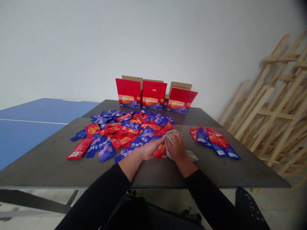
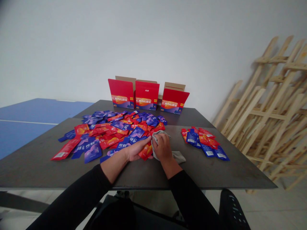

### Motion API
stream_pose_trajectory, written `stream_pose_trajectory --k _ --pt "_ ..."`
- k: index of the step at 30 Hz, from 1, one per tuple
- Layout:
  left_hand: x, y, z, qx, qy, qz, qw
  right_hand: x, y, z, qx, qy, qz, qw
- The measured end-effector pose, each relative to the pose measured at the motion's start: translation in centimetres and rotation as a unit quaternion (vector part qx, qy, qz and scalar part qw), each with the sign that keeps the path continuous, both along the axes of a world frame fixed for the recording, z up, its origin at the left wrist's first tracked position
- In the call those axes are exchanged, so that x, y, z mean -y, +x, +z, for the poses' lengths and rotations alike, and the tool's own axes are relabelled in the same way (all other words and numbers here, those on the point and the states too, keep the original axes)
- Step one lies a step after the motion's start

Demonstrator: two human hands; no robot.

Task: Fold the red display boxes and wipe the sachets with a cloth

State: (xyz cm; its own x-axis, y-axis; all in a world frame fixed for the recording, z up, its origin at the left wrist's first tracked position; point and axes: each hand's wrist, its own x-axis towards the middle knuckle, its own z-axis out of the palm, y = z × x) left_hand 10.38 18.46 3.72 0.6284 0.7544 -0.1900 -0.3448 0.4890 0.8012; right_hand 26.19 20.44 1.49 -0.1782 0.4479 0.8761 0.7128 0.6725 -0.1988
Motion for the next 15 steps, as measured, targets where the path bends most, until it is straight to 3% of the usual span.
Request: stream_pose_trajectory --k 6,11,13,15 --pt "-0.3 -0.5 -0.1 -0.057 -0.015 -0.004 0.998 -1.3 1.3 0.0 -0.081 -0.056 -0.051 0.994" --pt "-0.7 -1.2 0.7 0.043 -0.066 0.001 0.997 -1.8 2.3 0.5 -0.139 -0.047 -0.094 0.985" --pt "-0.8 -1.3 0.9 0.079 -0.093 0.021 0.992 -1.2 2.0 0.8 -0.133 -0.006 -0.062 0.989" --pt "-0.9 -1.2 1.0 0.103 -0.103 0.044 0.988 -0.2 1.3 1.0 -0.080 0.029 0.012 0.996"
